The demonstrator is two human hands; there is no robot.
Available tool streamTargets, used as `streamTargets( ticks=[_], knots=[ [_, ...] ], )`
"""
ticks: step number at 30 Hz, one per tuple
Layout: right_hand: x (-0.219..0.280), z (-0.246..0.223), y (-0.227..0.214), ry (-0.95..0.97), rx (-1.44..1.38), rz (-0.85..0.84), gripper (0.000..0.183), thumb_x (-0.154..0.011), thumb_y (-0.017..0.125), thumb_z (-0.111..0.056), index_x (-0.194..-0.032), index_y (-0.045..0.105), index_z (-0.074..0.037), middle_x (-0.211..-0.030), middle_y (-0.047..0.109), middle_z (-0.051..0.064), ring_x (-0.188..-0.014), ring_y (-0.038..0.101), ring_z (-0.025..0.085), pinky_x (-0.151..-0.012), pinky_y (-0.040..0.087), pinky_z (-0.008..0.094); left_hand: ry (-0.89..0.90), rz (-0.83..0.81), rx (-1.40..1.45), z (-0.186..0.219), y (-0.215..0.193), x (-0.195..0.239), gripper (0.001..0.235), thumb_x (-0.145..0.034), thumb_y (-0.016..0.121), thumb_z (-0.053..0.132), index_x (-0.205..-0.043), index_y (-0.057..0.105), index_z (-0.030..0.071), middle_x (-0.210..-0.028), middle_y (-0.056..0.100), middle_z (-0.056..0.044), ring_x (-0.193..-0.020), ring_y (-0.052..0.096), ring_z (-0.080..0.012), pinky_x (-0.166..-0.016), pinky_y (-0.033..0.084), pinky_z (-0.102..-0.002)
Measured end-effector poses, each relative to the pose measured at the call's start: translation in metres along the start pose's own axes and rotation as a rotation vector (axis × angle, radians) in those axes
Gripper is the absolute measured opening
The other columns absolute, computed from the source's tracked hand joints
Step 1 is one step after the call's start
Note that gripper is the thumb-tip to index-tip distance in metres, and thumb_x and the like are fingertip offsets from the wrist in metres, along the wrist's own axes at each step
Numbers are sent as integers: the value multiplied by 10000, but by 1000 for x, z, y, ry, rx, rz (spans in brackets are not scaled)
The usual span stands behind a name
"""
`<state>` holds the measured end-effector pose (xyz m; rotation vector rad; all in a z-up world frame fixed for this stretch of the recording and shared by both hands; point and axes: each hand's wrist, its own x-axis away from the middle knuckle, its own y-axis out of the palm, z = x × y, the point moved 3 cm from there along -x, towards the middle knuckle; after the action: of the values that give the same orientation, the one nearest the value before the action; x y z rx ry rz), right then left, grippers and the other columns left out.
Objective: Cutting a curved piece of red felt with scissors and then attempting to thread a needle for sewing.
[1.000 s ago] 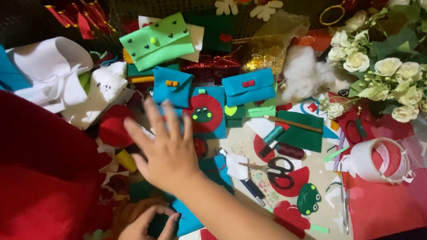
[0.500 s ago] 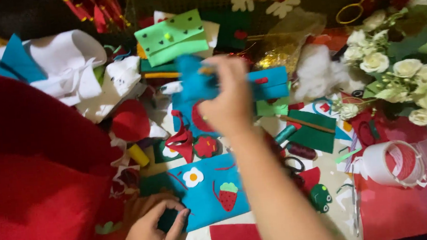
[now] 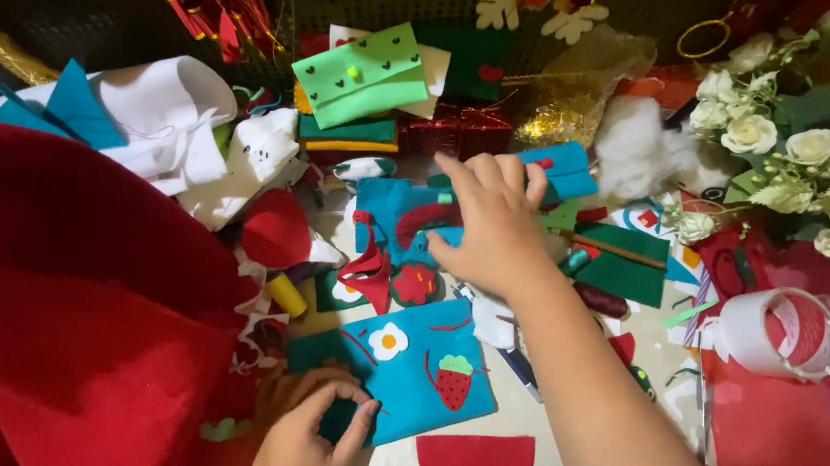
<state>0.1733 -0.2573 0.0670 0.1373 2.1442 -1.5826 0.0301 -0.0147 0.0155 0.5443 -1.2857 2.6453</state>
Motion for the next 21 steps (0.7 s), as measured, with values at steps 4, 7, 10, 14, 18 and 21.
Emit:
streamTargets(
  ticks=[4, 7, 10, 14, 18, 21],
  knots=[
    [0, -8, -24, 36, -205, -39, 473, -777, 811, -490, -1091, 730, -146, -1106, 630, 71, -1156, 490, 350, -1075, 254, 482, 41, 20, 46, -3, 1, 1, 152, -775, 842, 335, -779, 766, 204, -1036, 760, 102, -959, 693, -92, -792, 558, -232],
    [1, -1, -25, -7, -180, -257, 1206, -284, 1032, -557, -1358, 601, -215, -1344, 609, 43, -1213, 515, 269, -1040, 219, 489, -20, -34, -1, 6, -7, 3, 155, -791, 827, 376, -787, 774, 231, -1057, 786, 137, -866, 761, -75, -708, 606, -226],
    [-4, 6, -25, 65, -118, -153, 475, -608, 906, -269, -1036, 700, -255, -948, 710, -63, -959, 566, 192, -1048, 228, 483, 195, 52, 120, 1, -12, 2, 168, -756, 838, 308, -888, 804, 209, -1172, 784, 99, -820, 788, -88, -651, 630, -222],
    [-2, 32, -35, 181, -320, -116, 302, -683, 852, -209, -959, 729, -191, -983, 729, -13, -963, 536, 283, -907, 438, 409, 221, 114, 112, 27, -39, 3, 196, -761, 832, 334, -918, 838, 216, -1165, 810, 73, -931, 799, -108, -721, 659, -259],
    [3, 60, -79, 400, -891, 322, 442, -824, 824, -9, -1184, 577, -82, -1093, 690, 67, -957, 694, 181, -912, 613, 305, 521, 217, 309, 66, -61, 1, 213, -772, 804, 169, -974, 768, 113, -1154, 768, -22, -951, 734, -168, -794, 589, -289],
    [19, 70, -114, 430, -1217, 565, 422, -926, 772, -14, -1274, 552, -110, -1167, 666, 29, -1025, 678, 151, -1003, 594, 277, 618, 191, 469, 95, -68, -2, 419, -765, 794, 157, -1153, 661, 71, -1209, 729, -89, -1093, 712, -242, -959, 552, -361]
  ],
)
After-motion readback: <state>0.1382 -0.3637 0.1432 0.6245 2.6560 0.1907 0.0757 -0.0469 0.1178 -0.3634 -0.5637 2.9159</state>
